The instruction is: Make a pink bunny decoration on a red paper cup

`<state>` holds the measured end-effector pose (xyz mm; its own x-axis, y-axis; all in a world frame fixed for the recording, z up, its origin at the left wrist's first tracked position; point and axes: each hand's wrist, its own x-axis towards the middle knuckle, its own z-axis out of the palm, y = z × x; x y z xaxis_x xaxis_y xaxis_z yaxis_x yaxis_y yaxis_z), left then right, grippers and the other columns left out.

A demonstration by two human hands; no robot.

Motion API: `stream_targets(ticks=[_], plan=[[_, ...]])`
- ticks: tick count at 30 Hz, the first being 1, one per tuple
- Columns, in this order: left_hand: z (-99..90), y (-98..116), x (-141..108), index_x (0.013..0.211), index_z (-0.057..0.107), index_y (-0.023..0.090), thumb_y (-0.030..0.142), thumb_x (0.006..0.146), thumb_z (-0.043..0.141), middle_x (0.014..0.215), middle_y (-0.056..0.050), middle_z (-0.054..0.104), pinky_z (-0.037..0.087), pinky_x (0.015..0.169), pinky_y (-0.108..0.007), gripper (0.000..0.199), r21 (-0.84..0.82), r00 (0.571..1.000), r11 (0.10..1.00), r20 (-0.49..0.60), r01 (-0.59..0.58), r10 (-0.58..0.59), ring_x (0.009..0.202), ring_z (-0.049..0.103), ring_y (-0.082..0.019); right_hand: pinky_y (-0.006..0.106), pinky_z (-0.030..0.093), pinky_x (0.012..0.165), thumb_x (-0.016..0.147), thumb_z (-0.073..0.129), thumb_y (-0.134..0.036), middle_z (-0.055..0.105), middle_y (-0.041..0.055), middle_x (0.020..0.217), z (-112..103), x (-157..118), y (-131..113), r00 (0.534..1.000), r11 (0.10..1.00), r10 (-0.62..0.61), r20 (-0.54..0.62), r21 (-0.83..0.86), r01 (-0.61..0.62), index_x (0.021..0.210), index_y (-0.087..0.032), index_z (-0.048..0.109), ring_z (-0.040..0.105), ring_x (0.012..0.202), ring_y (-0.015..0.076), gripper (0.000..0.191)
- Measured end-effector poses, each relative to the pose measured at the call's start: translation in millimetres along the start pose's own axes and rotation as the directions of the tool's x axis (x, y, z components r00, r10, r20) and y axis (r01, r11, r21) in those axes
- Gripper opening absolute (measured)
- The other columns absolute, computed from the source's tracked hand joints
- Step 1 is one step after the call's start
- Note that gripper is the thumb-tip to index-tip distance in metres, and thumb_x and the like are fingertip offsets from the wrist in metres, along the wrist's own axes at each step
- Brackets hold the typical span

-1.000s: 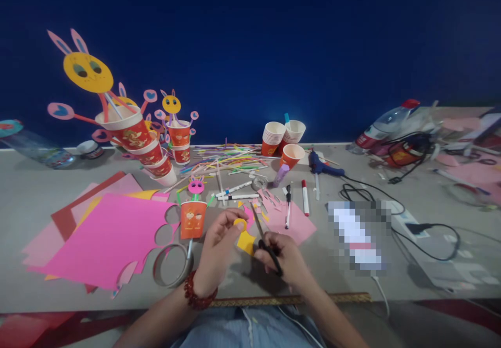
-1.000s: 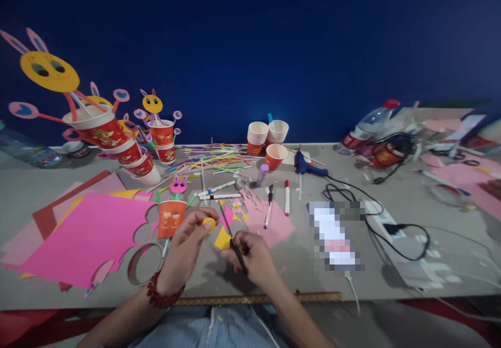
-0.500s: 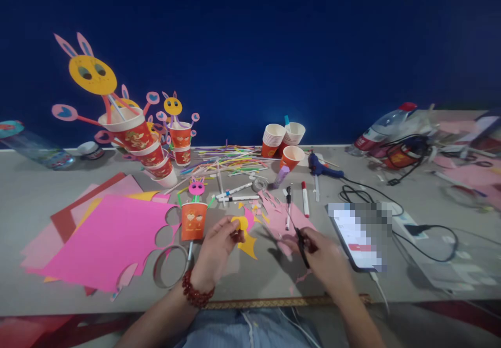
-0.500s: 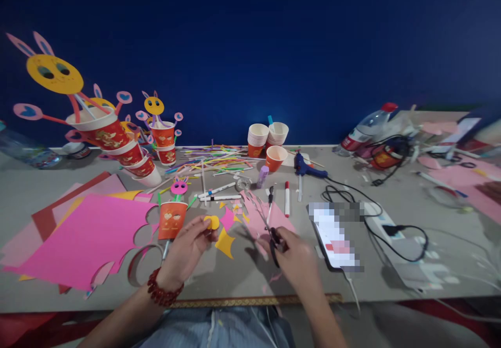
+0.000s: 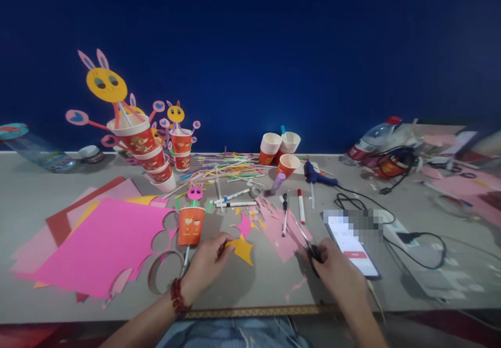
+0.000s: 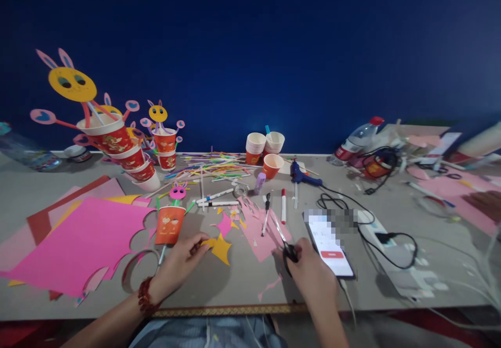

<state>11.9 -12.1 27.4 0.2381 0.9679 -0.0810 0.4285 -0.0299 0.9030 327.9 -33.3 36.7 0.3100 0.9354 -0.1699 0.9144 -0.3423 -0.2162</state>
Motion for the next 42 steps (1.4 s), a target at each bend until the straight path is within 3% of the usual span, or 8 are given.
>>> stream_targets(ticks=[6, 13, 21, 28, 31, 35, 39, 42], plan=[[4.3, 11, 3, 0.091, 0.061, 0.019, 0.020, 0.093, 0.044, 0.089, -0.005, 0.067, 0.044, 0.073, -0.029, 0.017, 0.312, 0.988, 0.941, 0.109, -0.135, 0.106, 0.081, 0.060, -0.019, 0.026, 0.029, 0.049, 0.083, 0.050, -0.061, 0.061, -0.0011, 0.070, 0, 6, -2, 1.000, 0.999, 0.003, 0.009, 0.051, -0.004, 0.084, -0.026, 0.042, 0.062, 0.060, 0.0206, 0.036], [29.0, 25, -2, 0.090, 0.059, 0.020, 0.016, 0.095, 0.042, 0.100, -0.005, 0.068, 0.048, 0.086, -0.028, 0.018, 0.196, 0.905, 0.915, 0.317, -0.353, 0.282, 0.094, 0.061, -0.017, 0.026, 0.030, 0.051, 0.084, 0.048, -0.058, 0.062, -0.0007, 0.074, 3, 8, 3, 1.000, 0.994, -0.025, 0.013, 0.103, 0.024, 0.087, -0.026, 0.041, 0.063, 0.064, 0.0206, 0.032], [10.3, 10, 16, 0.106, 0.061, 0.016, 0.015, 0.096, 0.041, 0.121, -0.011, 0.065, 0.045, 0.101, -0.045, 0.022, 0.575, 0.957, 0.766, 0.142, -0.288, 0.253, 0.116, 0.057, -0.025, 0.026, 0.031, 0.050, 0.082, 0.049, -0.062, 0.060, -0.0022, 0.071, 3, 5, 7, 1.000, 0.991, 0.006, 0.009, 0.132, -0.007, 0.086, -0.026, 0.042, 0.061, 0.061, 0.0200, 0.037], [0.7, 8, 11, 0.105, 0.063, 0.016, 0.015, 0.094, 0.042, 0.122, -0.013, 0.066, 0.046, 0.098, -0.047, 0.023, 0.650, 0.962, 0.713, 0.120, -0.263, 0.246, 0.115, 0.057, -0.026, 0.026, 0.029, 0.049, 0.087, 0.049, -0.054, 0.065, 0.0005, 0.072, -7, 2, -4, 1.000, 0.999, 0.001, 0.015, 0.051, -0.002, 0.088, -0.025, 0.044, 0.065, 0.063, 0.0226, 0.030], [-0.4, 6, 4, 0.107, 0.062, 0.017, 0.015, 0.092, 0.044, 0.120, -0.013, 0.066, 0.045, 0.098, -0.047, 0.023, 0.643, 0.966, 0.728, 0.083, -0.240, 0.245, 0.114, 0.059, -0.027, 0.026, 0.027, 0.049, 0.087, 0.050, -0.055, 0.067, 0.0023, 0.073, -8, 3, -8, 1.000, 1.000, 0.010, 0.006, -0.003, -0.010, 0.089, -0.025, 0.044, 0.066, 0.065, 0.0240, 0.031], [-3.3, 10, 0, 0.097, 0.062, 0.017, 0.017, 0.093, 0.043, 0.121, -0.013, 0.063, 0.045, 0.097, -0.042, 0.019, 0.523, 0.967, 0.821, 0.029, -0.231, 0.253, 0.112, 0.058, -0.026, 0.026, 0.025, 0.049, 0.089, 0.050, -0.051, 0.066, 0.0028, 0.076, -4, 8, -4, 0.999, 0.999, -0.036, 0.005, -0.034, 0.036, 0.090, -0.024, 0.044, 0.065, 0.066, 0.0232, 0.028], [0.4, 20, 5, 0.083, 0.061, 0.019, 0.024, 0.095, 0.042, 0.090, -0.006, 0.066, 0.047, 0.076, -0.030, 0.023, 0.307, 0.983, 0.934, 0.088, -0.182, 0.163, 0.084, 0.062, -0.020, 0.025, 0.025, 0.050, 0.086, 0.055, -0.041, 0.064, 0.0005, 0.074, -8, 12, 4, 0.989, 0.992, -0.124, 0.075, 0.018, 0.123, 0.088, -0.023, 0.047, 0.061, 0.063, 0.0192, 0.020], [7.6, 21, 11, 0.082, 0.063, 0.018, 0.028, 0.094, 0.045, 0.081, -0.004, 0.065, 0.044, 0.071, -0.027, 0.024, 0.174, 0.985, 0.974, 0.122, -0.145, 0.125, 0.076, 0.059, -0.018, 0.025, 0.029, 0.052, 0.083, 0.057, -0.040, 0.063, 0.0003, 0.074, -17, 6, 0, 0.973, 0.973, -0.223, 0.064, 0.071, 0.219, 0.084, -0.023, 0.052, 0.059, 0.064, 0.0185, 0.017]])
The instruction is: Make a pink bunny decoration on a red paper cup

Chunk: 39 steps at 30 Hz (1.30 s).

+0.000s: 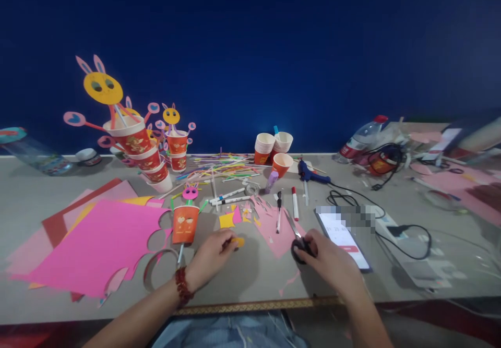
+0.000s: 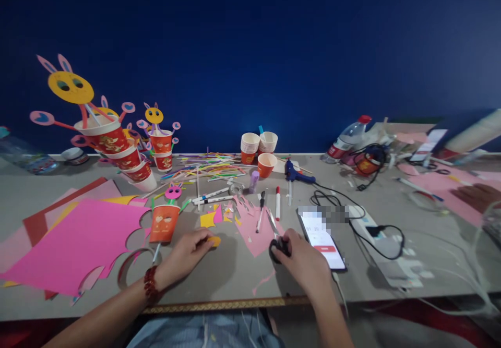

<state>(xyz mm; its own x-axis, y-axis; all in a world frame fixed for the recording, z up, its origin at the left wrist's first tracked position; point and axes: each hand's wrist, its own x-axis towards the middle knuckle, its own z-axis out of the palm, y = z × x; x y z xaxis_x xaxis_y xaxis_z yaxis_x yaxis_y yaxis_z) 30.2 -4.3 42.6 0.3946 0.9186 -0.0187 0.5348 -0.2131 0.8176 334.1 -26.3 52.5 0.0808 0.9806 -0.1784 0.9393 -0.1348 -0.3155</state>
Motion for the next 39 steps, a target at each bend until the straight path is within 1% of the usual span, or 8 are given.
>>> stream_targets(ticks=[5, 9, 14, 18, 27, 30, 34, 39], plan=[[10.9, -2, 7, 0.080, 0.063, 0.017, 0.033, 0.092, 0.048, 0.075, -0.002, 0.063, 0.041, 0.063, -0.024, 0.025, -0.205, 0.998, 0.977, 0.054, 0.053, -0.043, 0.070, 0.055, -0.016, 0.026, 0.045, 0.063, 0.091, 0.051, -0.041, 0.066, 0.0032, 0.080, 12, -12, -50, 0.954, 0.870, -0.293, -0.069, 0.395, 0.296, 0.102, -0.021, 0.060, 0.062, 0.071, 0.0185, 0.025], [12.8, -1, 7, 0.083, 0.065, 0.017, 0.031, 0.090, 0.049, 0.078, -0.003, 0.065, 0.043, 0.065, -0.025, 0.022, -0.216, 0.996, 0.975, 0.083, 0.044, -0.027, 0.072, 0.057, -0.016, 0.026, 0.049, 0.071, 0.091, 0.052, -0.028, 0.069, 0.0038, 0.093, 41, -3, -88, 0.910, 0.704, -0.411, -0.061, 0.612, 0.359, 0.100, -0.021, 0.061, 0.065, 0.080, 0.0175, 0.015], [7.8, -8, 3, 0.107, 0.061, 0.020, 0.022, 0.089, 0.049, 0.093, -0.005, 0.070, 0.047, 0.075, -0.030, 0.022, -0.074, 0.998, 0.996, -0.004, 0.058, -0.059, 0.081, 0.063, -0.019, 0.027, 0.048, 0.069, 0.089, 0.050, -0.019, 0.070, 0.0020, 0.086, 53, 14, -92, 0.922, 0.765, -0.386, -0.027, 0.548, 0.337, 0.089, -0.021, 0.063, 0.065, 0.079, 0.0185, 0.012], [7.9, -14, 3, 0.094, 0.059, 0.020, 0.019, 0.093, 0.043, 0.089, -0.005, 0.067, 0.045, 0.074, -0.031, 0.016, 0.200, 0.999, 0.980, -0.047, 0.017, -0.008, 0.081, 0.063, -0.020, 0.027, 0.046, 0.070, 0.086, 0.052, -0.012, 0.070, 0.0026, 0.087, 53, 20, -91, 0.913, 0.848, -0.408, -0.025, 0.360, 0.389, 0.088, -0.020, 0.064, 0.065, 0.081, 0.0195, 0.015], [15.4, -11, 6, 0.093, 0.059, 0.019, 0.020, 0.097, 0.042, 0.093, -0.007, 0.061, 0.046, 0.072, -0.030, 0.017, 0.613, 0.999, 0.789, -0.004, -0.036, 0.049, 0.084, 0.061, -0.021, 0.026, 0.042, 0.066, 0.093, 0.047, -0.019, 0.067, 0.0033, 0.085, 53, 22, -94, 0.900, 0.896, -0.422, -0.112, 0.101, 0.432, 0.087, -0.021, 0.063, 0.064, 0.076, 0.0186, 0.017], [14.0, -12, 6, 0.097, 0.059, 0.018, 0.018, 0.096, 0.042, 0.098, -0.008, 0.061, 0.047, 0.072, -0.031, 0.018, 0.616, 0.999, 0.787, -0.003, -0.029, 0.038, 0.085, 0.062, -0.022, 0.025, 0.041, 0.064, 0.095, 0.047, -0.028, 0.069, 0.0025, 0.084, 35, 33, -74, 0.927, 0.930, -0.341, -0.160, 0.091, 0.357, 0.088, -0.021, 0.062, 0.064, 0.074, 0.0181, 0.018], [4.7, -16, 3, 0.097, 0.059, 0.018, 0.018, 0.097, 0.039, 0.098, -0.008, 0.062, 0.047, 0.072, -0.031, 0.020, 0.410, 0.997, 0.911, -0.048, -0.029, 0.053, 0.082, 0.062, -0.020, 0.027, 0.041, 0.062, 0.096, 0.046, -0.034, 0.071, 0.0064, 0.095, 7, 62, -42, 0.968, 0.995, -0.097, -0.229, -0.056, 0.087, 0.108, -0.020, 0.060, 0.067, 0.077, 0.0206, 0.023], [-11.1, -13, -6, 0.091, 0.058, 0.020, 0.021, 0.095, 0.044, 0.089, -0.004, 0.061, 0.046, 0.071, -0.028, 0.015, 0.201, 0.983, 0.978, -0.158, -0.058, 0.091, 0.080, 0.060, -0.018, 0.033, 0.044, 0.068, 0.094, 0.046, -0.036, 0.069, 0.0145, 0.101, -1, 93, -20, 0.985, 0.965, 0.070, -0.161, -0.240, -0.107, 0.120, -0.015, 0.052, 0.068, 0.089, 0.0288, 0.034]])
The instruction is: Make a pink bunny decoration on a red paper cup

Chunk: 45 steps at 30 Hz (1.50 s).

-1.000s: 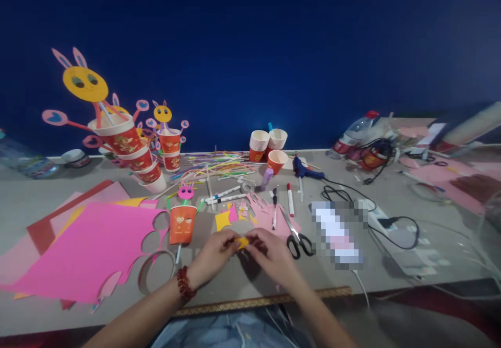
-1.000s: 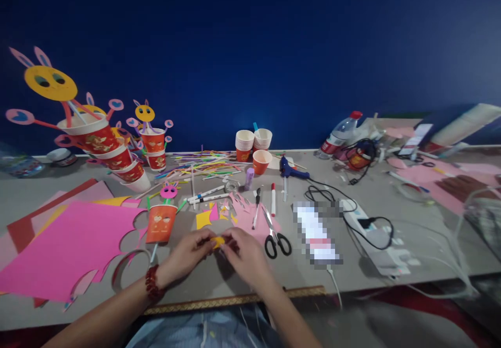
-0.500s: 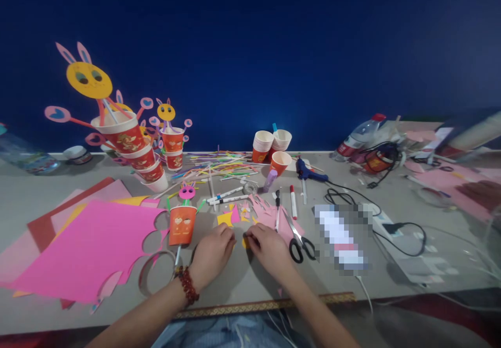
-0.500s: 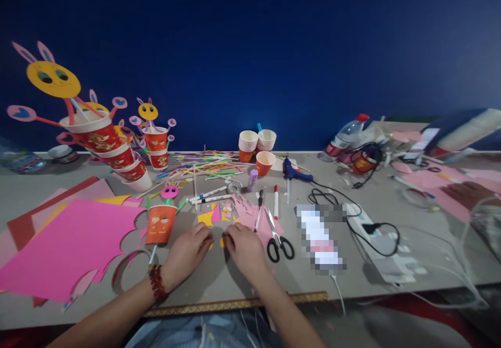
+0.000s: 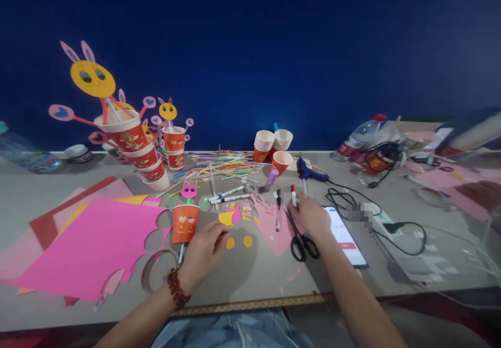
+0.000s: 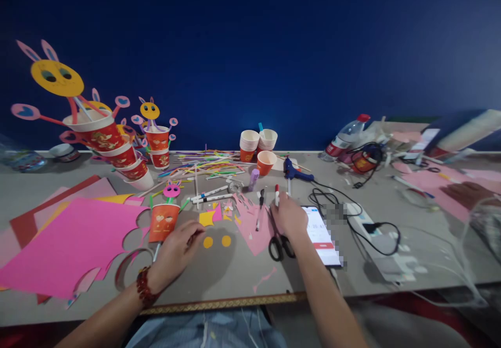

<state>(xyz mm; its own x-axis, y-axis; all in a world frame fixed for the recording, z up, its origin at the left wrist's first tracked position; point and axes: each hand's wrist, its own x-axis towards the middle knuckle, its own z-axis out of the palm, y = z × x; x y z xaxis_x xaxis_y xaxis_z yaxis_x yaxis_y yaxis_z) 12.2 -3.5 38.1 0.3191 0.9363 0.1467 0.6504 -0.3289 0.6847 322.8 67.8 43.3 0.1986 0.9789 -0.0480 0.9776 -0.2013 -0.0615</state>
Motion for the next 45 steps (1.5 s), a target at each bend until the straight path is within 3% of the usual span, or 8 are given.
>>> stream_targets(ticks=[5, 12, 16, 27, 30, 36, 41, 45], plan=[[-8.6, 4, -5, 0.093, 0.060, 0.020, 0.021, 0.096, 0.045, 0.089, -0.005, 0.062, 0.047, 0.072, -0.029, 0.016, 0.030, 1.000, 0.999, 0.012, -0.023, 0.023, 0.080, 0.059, -0.018, 0.034, 0.044, 0.066, 0.096, 0.039, -0.032, 0.071, 0.0150, 0.096, 9, 5, 0, 1.000, 1.000, -0.008, 0.007, 0.007, 0.008, 0.121, -0.015, 0.050, 0.069, 0.087, 0.0297, 0.033], [3.3, 5, -16, 0.114, 0.060, 0.018, 0.013, 0.090, 0.052, 0.122, -0.009, 0.063, 0.046, 0.097, -0.045, 0.026, 0.316, 0.954, 0.912, 0.230, -0.260, 0.192, 0.114, 0.054, -0.028, 0.032, 0.041, 0.062, 0.095, 0.039, -0.033, 0.072, 0.0126, 0.093, 10, 6, 3, 1.000, 1.000, -0.012, -0.011, 0.016, 0.012, 0.122, -0.017, 0.050, 0.070, 0.084, 0.0295, 0.033], [13.0, 3, -17, 0.124, 0.055, 0.017, 0.014, 0.087, 0.058, 0.131, -0.010, 0.058, 0.047, 0.098, -0.046, 0.037, 0.381, 0.950, 0.878, 0.224, -0.290, 0.217, 0.118, 0.052, -0.029, 0.031, 0.040, 0.062, 0.094, 0.043, -0.032, 0.072, 0.0133, 0.092, 11, 8, 4, 1.000, 1.000, 0.002, -0.016, 0.010, -0.002, 0.119, -0.016, 0.052, 0.069, 0.083, 0.0291, 0.032], [15.8, 2, -17, 0.117, 0.059, 0.018, 0.016, 0.090, 0.055, 0.124, -0.008, 0.063, 0.047, 0.098, -0.046, 0.027, 0.397, 0.951, 0.867, 0.190, -0.302, 0.244, 0.114, 0.054, -0.027, 0.029, 0.036, 0.058, 0.092, 0.045, -0.031, 0.073, 0.0106, 0.088, 15, 12, 9, 0.999, 0.999, -0.029, -0.033, 0.011, 0.030, 0.118, -0.018, 0.054, 0.069, 0.079, 0.0264, 0.030], [16.0, 5, -17, 0.125, 0.056, 0.019, 0.027, 0.091, 0.058, 0.135, -0.008, 0.058, 0.043, 0.103, -0.047, 0.035, 0.390, 0.941, 0.860, 0.213, -0.327, 0.261, 0.121, 0.051, -0.028, 0.029, 0.035, 0.057, 0.092, 0.047, -0.031, 0.073, 0.0096, 0.085, 13, 11, 8, 0.998, 0.999, -0.034, -0.047, 0.016, 0.035, 0.115, -0.018, 0.057, 0.069, 0.078, 0.0263, 0.028], [31.9, -7, -21, 0.148, 0.032, 0.014, 0.064, 0.088, 0.047, 0.154, -0.013, 0.038, 0.026, 0.117, -0.046, 0.079, 0.296, 0.837, 0.800, 0.356, -0.522, 0.415, 0.141, 0.033, -0.028, 0.030, 0.037, 0.057, 0.095, 0.043, -0.035, 0.069, 0.0130, 0.103, 4, 3, -1, 0.983, 0.999, -0.028, -0.183, 0.015, 0.031, 0.120, -0.016, 0.056, 0.067, 0.077, 0.0257, 0.034], [35.5, -10, -23, 0.150, 0.028, 0.012, 0.063, 0.087, 0.051, 0.155, -0.015, 0.034, 0.028, 0.117, -0.045, 0.084, 0.283, 0.844, 0.811, 0.344, -0.511, 0.412, 0.144, 0.029, -0.028, 0.028, 0.043, 0.062, 0.094, 0.047, -0.034, 0.067, 0.0076, 0.094, -6, -8, -15, 0.878, 0.917, -0.223, -0.423, 0.213, 0.336, 0.108, -0.018, 0.063, 0.064, 0.073, 0.0202, 0.026], [20.4, -1, -24, 0.143, 0.039, 0.012, 0.038, 0.091, 0.058, 0.149, -0.014, 0.045, 0.036, 0.113, -0.047, 0.061, 0.330, 0.913, 0.858, 0.249, -0.393, 0.322, 0.138, 0.039, -0.028, 0.029, 0.047, 0.070, 0.095, 0.047, -0.027, 0.066, 0.0069, 0.089, -6, -33, -37, 0.783, 0.691, -0.511, -0.356, 0.371, 0.620, 0.092, -0.020, 0.066, 0.062, 0.077, 0.0188, 0.021]])
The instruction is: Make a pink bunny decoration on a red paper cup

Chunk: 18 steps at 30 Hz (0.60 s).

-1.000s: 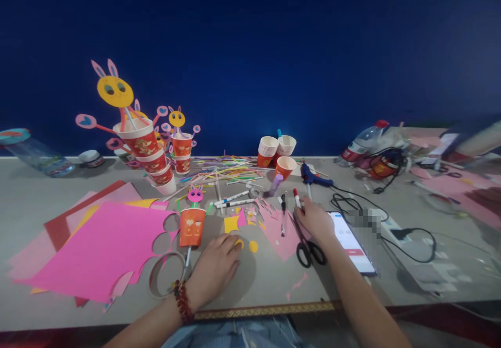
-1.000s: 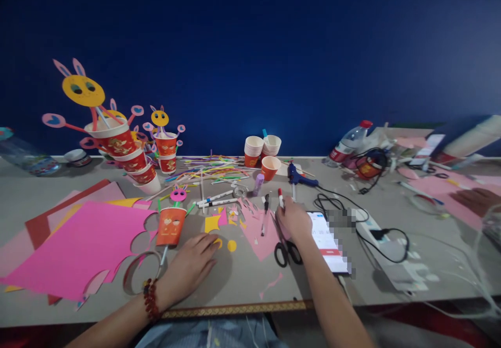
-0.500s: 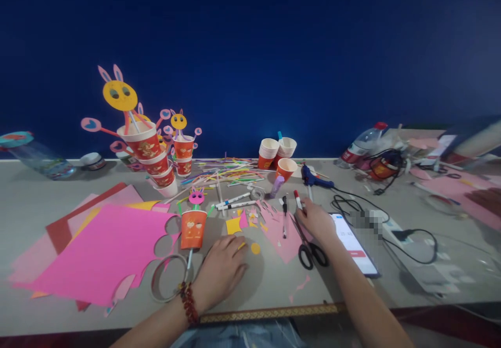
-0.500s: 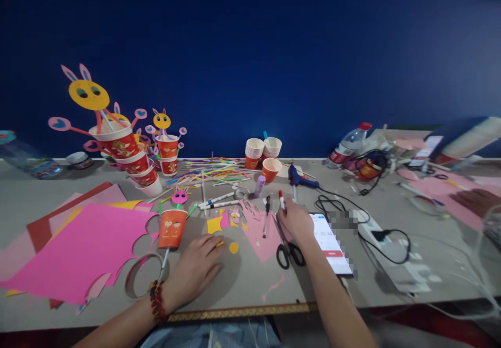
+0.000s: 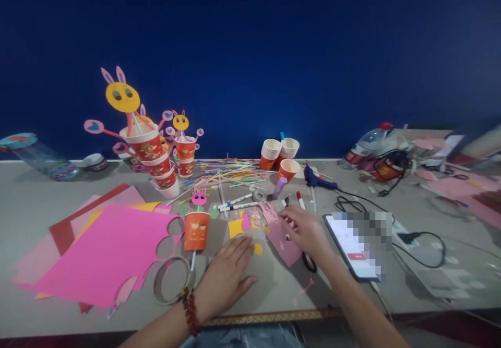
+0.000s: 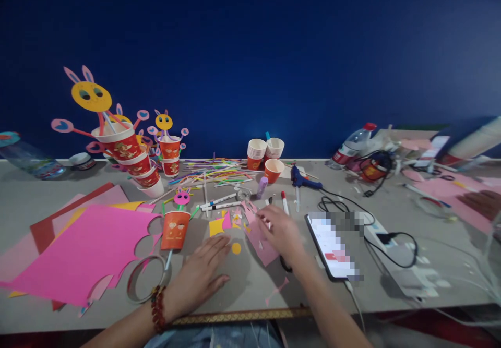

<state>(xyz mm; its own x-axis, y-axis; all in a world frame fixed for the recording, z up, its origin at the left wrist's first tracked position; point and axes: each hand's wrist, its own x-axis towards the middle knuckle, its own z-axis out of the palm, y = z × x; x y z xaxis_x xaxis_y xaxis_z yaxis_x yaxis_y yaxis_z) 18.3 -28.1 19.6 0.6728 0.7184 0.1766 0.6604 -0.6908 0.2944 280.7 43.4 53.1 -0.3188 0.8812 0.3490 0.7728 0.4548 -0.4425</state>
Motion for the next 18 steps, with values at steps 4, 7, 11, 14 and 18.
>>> stream_targets(ticks=[4, 7, 11, 14, 18], plan=[[-10.8, 0, -5, 0.127, 0.055, 0.016, 0.021, 0.092, 0.054, 0.134, -0.010, 0.060, 0.047, 0.102, -0.047, 0.035, -0.010, 0.997, 0.998, -0.021, 0.070, -0.070, 0.122, 0.053, -0.028, 0.032, 0.047, 0.078, 0.093, 0.049, -0.019, 0.067, 0.0066, 0.091, 24, -22, -27, 0.952, 0.974, -0.221, 0.209, 0.100, 0.204, 0.094, -0.022, 0.067, 0.060, 0.090, 0.0209, 0.019], [-7.8, -1, -8, 0.123, 0.056, 0.016, 0.020, 0.090, 0.057, 0.131, -0.010, 0.061, 0.049, 0.099, -0.048, 0.033, 0.001, 0.999, 0.999, -0.014, 0.044, -0.044, 0.116, 0.057, -0.029, 0.031, 0.047, 0.075, 0.091, 0.050, -0.014, 0.066, 0.0077, 0.094, 37, -36, -34, 0.939, 0.974, -0.228, 0.257, 0.070, 0.217, 0.097, -0.020, 0.067, 0.058, 0.089, 0.0208, 0.019], [0.6, -3, -8, 0.121, 0.056, 0.015, 0.020, 0.088, 0.060, 0.130, -0.011, 0.060, 0.049, 0.098, -0.048, 0.033, -0.010, 0.998, 1.000, -0.056, 0.027, -0.028, 0.115, 0.056, -0.029, 0.031, 0.046, 0.075, 0.091, 0.052, -0.015, 0.065, 0.0072, 0.091, 34, -24, -34, 0.929, 0.969, -0.246, 0.277, 0.036, 0.246, 0.092, -0.020, 0.066, 0.057, 0.087, 0.0205, 0.016], [2.7, -5, -8, 0.118, 0.057, 0.016, 0.018, 0.088, 0.057, 0.128, -0.013, 0.059, 0.050, 0.097, -0.048, 0.029, -0.047, 0.992, 0.999, -0.124, 0.007, -0.013, 0.115, 0.056, -0.028, 0.032, 0.046, 0.080, 0.094, 0.049, -0.018, 0.065, 0.0074, 0.092, 30, 15, -36, 0.922, 0.954, -0.259, 0.287, -0.072, 0.290, 0.092, -0.019, 0.067, 0.058, 0.090, 0.0206, 0.018], [-1.2, -8, -9, 0.108, 0.060, 0.018, 0.014, 0.091, 0.049, 0.120, -0.012, 0.062, 0.050, 0.094, -0.045, 0.021, -0.120, 0.974, 0.993, -0.224, 0.007, -0.034, 0.111, 0.058, -0.025, 0.033, 0.044, 0.084, 0.093, 0.052, -0.017, 0.067, 0.0115, 0.100, 41, 82, -38, 0.921, 0.914, -0.159, 0.355, -0.300, 0.274, 0.097, -0.016, 0.068, 0.058, 0.100, 0.0247, 0.016]])
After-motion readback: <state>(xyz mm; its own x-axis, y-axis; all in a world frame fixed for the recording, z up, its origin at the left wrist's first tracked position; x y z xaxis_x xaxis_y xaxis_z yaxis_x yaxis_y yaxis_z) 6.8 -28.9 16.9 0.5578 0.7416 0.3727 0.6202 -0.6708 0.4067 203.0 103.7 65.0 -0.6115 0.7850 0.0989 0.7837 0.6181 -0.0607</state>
